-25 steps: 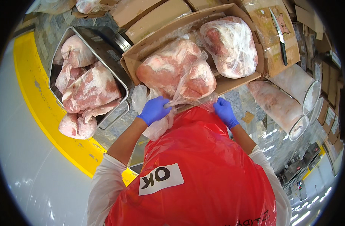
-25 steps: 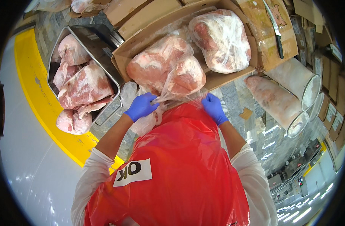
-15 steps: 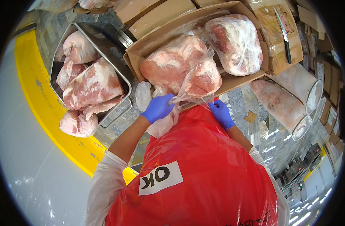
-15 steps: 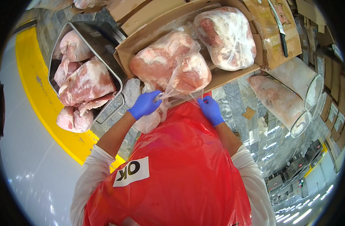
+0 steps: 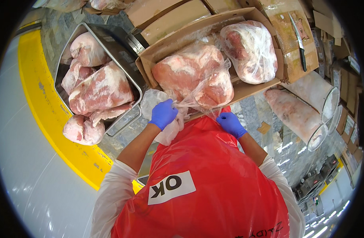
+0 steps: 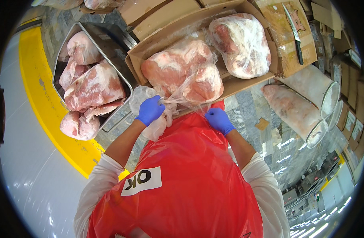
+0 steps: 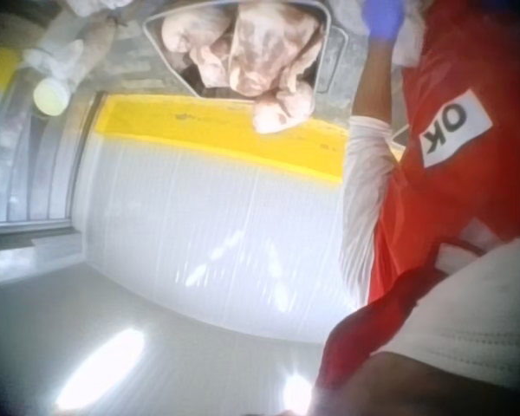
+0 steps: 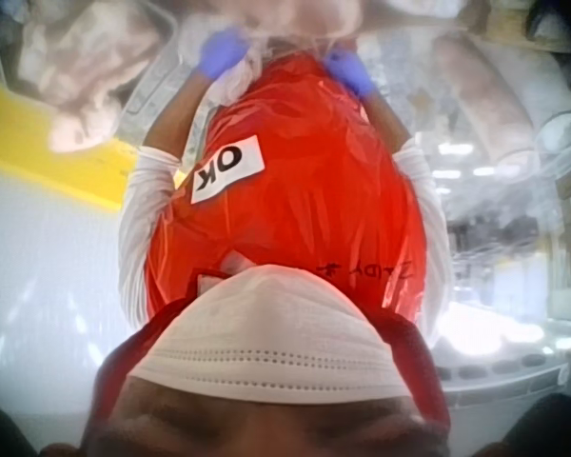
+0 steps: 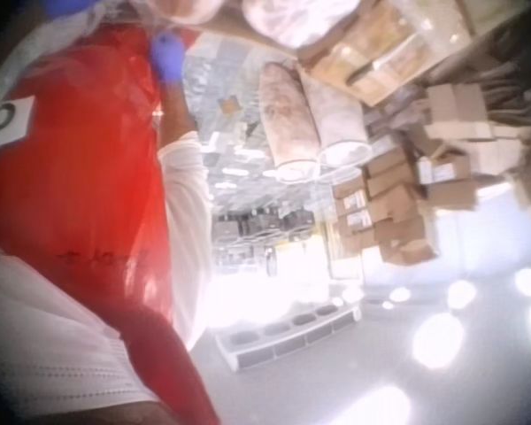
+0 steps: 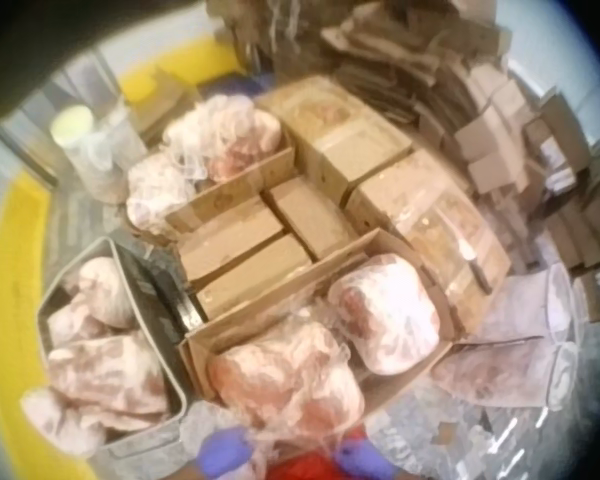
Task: The person removes large frozen meat pieces from plastic bags and places them into a cardboard box. Using a knife, the person trims fat and separates portions of the meat, then places the trimmed pieces into a metal tray.
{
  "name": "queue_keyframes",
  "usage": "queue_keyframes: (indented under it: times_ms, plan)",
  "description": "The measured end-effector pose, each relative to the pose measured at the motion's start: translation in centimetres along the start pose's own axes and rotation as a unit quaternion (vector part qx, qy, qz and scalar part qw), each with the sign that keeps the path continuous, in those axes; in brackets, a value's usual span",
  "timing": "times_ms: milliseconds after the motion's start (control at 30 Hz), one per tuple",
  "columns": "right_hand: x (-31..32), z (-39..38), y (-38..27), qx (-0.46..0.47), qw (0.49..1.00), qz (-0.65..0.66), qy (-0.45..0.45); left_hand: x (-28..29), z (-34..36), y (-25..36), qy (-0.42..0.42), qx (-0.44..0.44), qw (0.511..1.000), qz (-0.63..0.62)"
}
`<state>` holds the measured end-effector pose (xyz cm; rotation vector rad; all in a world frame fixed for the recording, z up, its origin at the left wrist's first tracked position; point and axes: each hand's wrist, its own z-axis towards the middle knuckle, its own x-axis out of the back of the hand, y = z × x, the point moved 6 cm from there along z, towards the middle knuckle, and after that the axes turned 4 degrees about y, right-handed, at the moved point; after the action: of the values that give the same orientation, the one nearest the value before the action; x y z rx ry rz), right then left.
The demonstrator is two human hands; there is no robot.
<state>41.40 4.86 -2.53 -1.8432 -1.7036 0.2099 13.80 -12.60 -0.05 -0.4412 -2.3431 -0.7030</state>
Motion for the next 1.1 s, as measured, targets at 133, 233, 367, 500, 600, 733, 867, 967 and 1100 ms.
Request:
queue_keyframes:
  times_ms: [133,233,367,500,600,733,867,967,1100]
  plan:
    - [-1.5,1.2,2.5,-0.06,0.992,0.11,-0.015,-1.3,0.9,-3.0,0.025,0.103,0.994,-0.003]
    - [-1.8,1.7,3.1,-0.127,0.966,0.222,0.024,-2.1,1.2,-4.1,0.028,0.116,0.992,-0.042]
    - [-0.8,2.8,2.9,-0.166,0.927,0.334,0.046,-3.3,1.7,-5.6,0.031,0.097,0.988,-0.113]
    - [0.0,4.4,3.0,-0.136,0.955,0.262,0.01,-4.6,4.1,-7.2,-0.095,0.086,0.963,-0.235]
    - [1.4,5.8,2.2,-0.096,0.981,0.17,0.009,-5.2,5.2,-7.2,-0.144,0.117,0.92,-0.345]
    - [2.7,6.4,2.3,-0.147,0.955,0.254,0.041,-4.8,5.5,-6.3,-0.122,0.139,0.908,-0.375]
    - [6.8,8.9,-1.3,-0.077,0.959,0.256,0.094,-2.5,6.7,-3.6,-0.11,0.161,0.888,-0.416]
    - [10.5,12.1,-4.9,-0.032,0.958,0.263,0.111,-0.2,10.6,-3.7,-0.031,0.123,0.911,-0.392]
    - [12.5,14.5,-9.3,0.044,0.982,0.112,0.148,1.4,14.7,-6.1,-0.024,0.197,0.9,-0.388]
